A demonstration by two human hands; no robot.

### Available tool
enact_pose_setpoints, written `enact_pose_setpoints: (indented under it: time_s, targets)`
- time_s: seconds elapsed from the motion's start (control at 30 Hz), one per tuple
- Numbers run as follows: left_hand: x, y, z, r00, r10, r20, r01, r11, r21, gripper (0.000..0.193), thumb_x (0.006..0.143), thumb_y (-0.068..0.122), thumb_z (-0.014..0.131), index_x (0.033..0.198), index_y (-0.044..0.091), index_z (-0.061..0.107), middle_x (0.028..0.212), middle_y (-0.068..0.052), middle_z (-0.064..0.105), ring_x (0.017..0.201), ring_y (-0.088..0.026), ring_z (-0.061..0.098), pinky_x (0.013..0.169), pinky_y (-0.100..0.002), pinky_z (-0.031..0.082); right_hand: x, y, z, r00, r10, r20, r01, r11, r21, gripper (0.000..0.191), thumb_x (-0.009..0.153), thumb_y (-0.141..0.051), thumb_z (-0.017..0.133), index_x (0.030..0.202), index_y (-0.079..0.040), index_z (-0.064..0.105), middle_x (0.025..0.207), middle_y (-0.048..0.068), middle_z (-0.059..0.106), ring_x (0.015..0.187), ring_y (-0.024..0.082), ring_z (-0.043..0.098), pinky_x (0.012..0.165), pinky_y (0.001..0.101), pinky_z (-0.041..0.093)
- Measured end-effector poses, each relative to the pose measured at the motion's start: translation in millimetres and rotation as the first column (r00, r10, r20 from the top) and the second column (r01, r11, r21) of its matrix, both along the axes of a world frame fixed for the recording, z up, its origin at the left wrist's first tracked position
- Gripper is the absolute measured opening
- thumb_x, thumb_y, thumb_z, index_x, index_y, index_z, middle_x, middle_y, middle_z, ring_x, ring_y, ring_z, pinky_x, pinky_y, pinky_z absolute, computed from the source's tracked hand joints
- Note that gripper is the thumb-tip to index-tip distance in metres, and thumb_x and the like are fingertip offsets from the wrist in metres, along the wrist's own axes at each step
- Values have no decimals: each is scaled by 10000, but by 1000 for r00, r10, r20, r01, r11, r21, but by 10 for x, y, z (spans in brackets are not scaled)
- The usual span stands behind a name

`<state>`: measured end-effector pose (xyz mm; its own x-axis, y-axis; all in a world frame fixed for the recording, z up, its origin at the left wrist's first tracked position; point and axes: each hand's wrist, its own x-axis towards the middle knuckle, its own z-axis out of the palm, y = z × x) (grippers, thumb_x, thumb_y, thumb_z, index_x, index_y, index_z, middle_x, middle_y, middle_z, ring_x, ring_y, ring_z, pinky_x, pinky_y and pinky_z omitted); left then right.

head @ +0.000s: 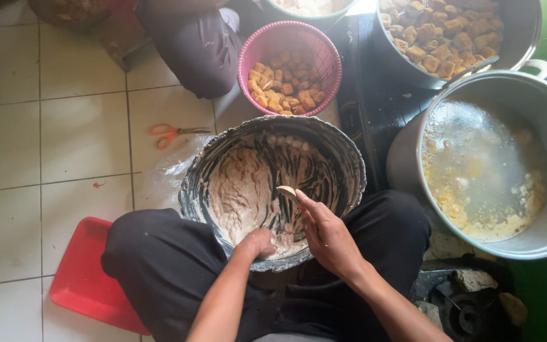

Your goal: The person sits on the floor beside a large bowl of dough, scoops portions of dough, shapes them into round balls by hand using a spoon, and drops the finished balls into a pot of boiling liquid on a burner. A second person nearby handles fried pieces in a pink basket.

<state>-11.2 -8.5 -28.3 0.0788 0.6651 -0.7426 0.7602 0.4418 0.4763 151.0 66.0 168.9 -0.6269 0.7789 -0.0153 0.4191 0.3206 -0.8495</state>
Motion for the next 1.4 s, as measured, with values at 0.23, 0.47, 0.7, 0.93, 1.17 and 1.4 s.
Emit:
enact_pose_setpoints:
  time_s: [0.23, 0.47, 0.7, 0.93, 1.17, 1.4]
  targets:
    - [79, 197, 494, 618, 515, 594, -766, 567, 304, 283, 882, 236, 722, 1103, 59, 732, 997, -115, 803, 925, -204, 774, 798, -335, 581, 141, -142, -37, 908, -70, 414, -78, 941, 330, 527, 947, -112, 640, 1460, -90, 522, 841, 117, 624, 689, 308, 654, 578, 422, 538]
    - [131, 211, 983, 616, 582, 531, -787, 492, 373, 268, 844, 191, 764, 1062, 44, 710, 912, -137, 783, 845, -231, 770, 723, -350, 565, 16, -244, -216, 898, -126, 421, -84, 891, 447, 563, 912, -71, 638, 1459, -15, 516, 831, 127, 613, 648, 292, 648, 545, 396, 544]
    - [136, 235, 923, 632, 615, 471, -775, 498, 389, 212, 810, 172, 764, 955, 32, 699, 851, -170, 764, 821, -280, 778, 697, -386, 560, -83, -342, -283, 927, -127, 354, -39, 904, 426, 552, 891, -39, 635, 1433, 17, 541, 814, 128, 616, 646, 287, 653, 565, 391, 550]
    - [145, 232, 902, 669, 593, 448, -743, 519, 423, 219, 793, 158, 777, 963, 40, 705, 878, -186, 756, 877, -342, 757, 703, -407, 559, -127, -345, -207, 955, -173, 241, 91, 945, 315, 414, 958, -86, 632, 1366, -19, 616, 848, 181, 688, 714, 359, 690, 637, 436, 561]
    - [139, 284, 1002, 689, 559, 461, -724, 531, 440, 141, 810, 108, 733, 934, 44, 721, 839, -175, 753, 833, -324, 771, 682, -399, 565, -44, -275, -220, 989, -129, 77, 113, 976, 189, 370, 984, -99, 616, 1344, -17, 627, 994, 217, 742, 839, 340, 736, 705, 396, 588]
    - [221, 369, 855, 777, 420, 469, -628, 571, 529, 158, 801, 93, 724, 949, 39, 713, 864, -158, 755, 838, -291, 771, 715, -377, 575, 188, -16, -142, 970, -227, -91, 123, 775, -620, 405, 1049, -187, 602, 1431, -64, 653, 858, 14, 669, 676, 20, 512, 585, 206, 439]
